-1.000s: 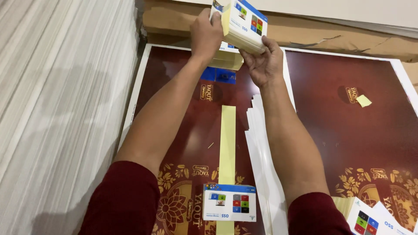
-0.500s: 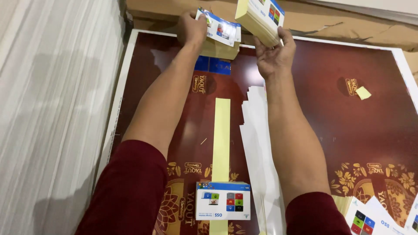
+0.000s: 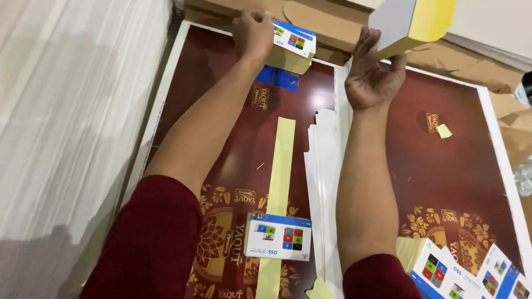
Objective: Manually applying yellow adhesive strips and organizing stacks of printed product cards.
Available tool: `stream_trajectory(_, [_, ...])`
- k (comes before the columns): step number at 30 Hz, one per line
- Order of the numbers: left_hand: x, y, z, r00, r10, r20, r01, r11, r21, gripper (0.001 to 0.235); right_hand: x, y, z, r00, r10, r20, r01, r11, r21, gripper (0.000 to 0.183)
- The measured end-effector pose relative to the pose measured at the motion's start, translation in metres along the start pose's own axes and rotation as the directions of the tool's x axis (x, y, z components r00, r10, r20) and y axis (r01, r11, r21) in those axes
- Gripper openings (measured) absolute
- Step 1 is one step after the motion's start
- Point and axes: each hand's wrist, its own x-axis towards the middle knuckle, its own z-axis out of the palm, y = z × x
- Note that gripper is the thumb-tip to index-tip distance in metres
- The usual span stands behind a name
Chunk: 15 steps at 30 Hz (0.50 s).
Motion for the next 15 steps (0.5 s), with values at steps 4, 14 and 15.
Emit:
stream_trajectory(4, [-0.017,0.01,-0.032,0.985,0.042,0.167,0.009,0.956,-0.293,0.033,-0.025,0.016,0.028,0.995,-0.057,-0.077,0.041,0.979,-0.198,0.061])
stream_trajectory(14, [-0.19,0.058,-0.293,0.814,0.336,0.474,0.021,0.799,-0.602,0.054,-0.145,0.168,0.083,0.952,-0.228,-0.204,-0.027,0.601,-0.799,0.05])
stream_trajectory(15, [-0.207,0.055,-0.315,0.788,0.548,0.28,-0.308,0.745,-0.592,0.052,-0.159,0.183,0.082,0.971,-0.18,-0.158,-0.04,0.529,-0.847,0.05])
